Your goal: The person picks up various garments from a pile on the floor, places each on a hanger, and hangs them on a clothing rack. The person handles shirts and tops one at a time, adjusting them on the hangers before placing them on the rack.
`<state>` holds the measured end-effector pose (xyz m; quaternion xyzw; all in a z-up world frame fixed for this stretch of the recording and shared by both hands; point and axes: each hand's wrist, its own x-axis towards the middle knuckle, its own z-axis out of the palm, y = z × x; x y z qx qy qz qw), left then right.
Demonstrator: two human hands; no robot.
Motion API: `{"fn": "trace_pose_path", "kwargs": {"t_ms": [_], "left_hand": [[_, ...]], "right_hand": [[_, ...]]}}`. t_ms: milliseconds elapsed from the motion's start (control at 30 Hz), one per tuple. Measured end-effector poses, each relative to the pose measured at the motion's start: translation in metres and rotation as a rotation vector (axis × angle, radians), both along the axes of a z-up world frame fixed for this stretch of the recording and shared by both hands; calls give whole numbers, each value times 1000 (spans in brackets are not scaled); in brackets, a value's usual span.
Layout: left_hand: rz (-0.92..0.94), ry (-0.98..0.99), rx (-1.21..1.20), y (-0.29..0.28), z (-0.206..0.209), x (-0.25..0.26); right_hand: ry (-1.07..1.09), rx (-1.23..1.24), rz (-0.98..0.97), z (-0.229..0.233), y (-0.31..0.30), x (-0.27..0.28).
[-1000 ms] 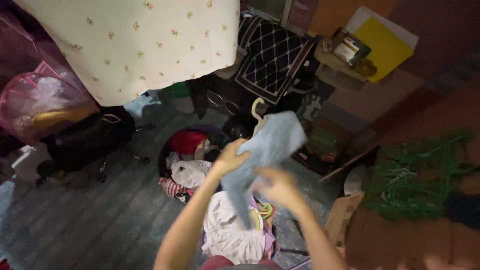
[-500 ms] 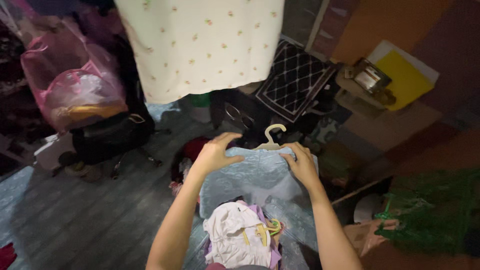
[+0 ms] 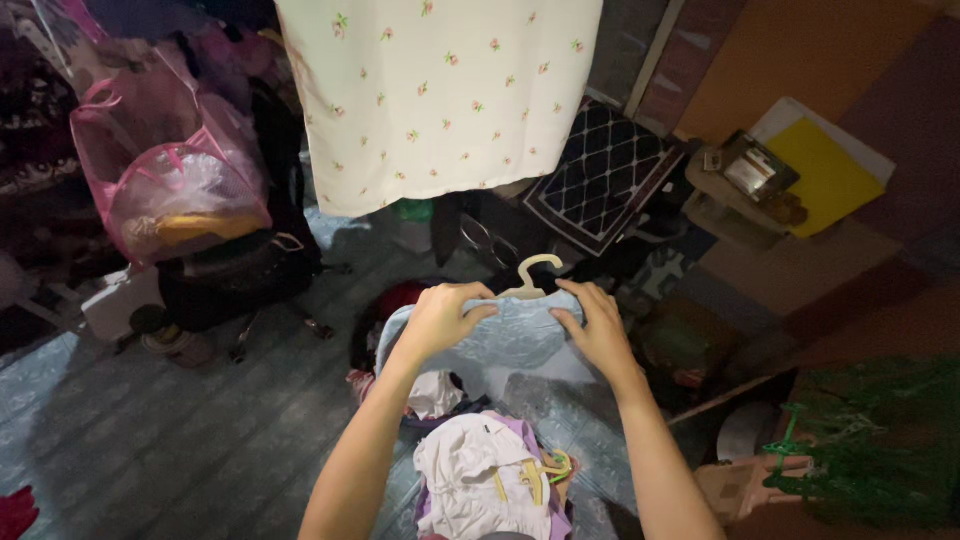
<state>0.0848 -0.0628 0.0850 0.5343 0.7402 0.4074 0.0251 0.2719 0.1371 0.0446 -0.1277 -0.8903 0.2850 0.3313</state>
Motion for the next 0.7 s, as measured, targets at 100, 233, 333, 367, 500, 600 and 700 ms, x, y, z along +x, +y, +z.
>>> {"fn": "trace_pose_path", "kwargs": {"t_ms": [100,233,333,367,500,600,700], "left_hand": [[-3,0,13,3,-6,-3],[43,16,-3,5,-14,-3],[85,120,124,4,-10,0],[114,157,171,3,-4,2],[218,317,349,12,58,-1],[284,455,441,16,132,-15],[361,646,481,22,228,-35]], "right_hand": [[-16,67,8,-12,8,-3],[-25,53,-5,-22,7,-5],[-20,-1,-23,-7,2,-8],[-28,-21,-33,3,0,-10],[85,257,-156,75,4,-31],[222,398,-194,156,9,-50],[439,534,-177,253,14,-71]]}}
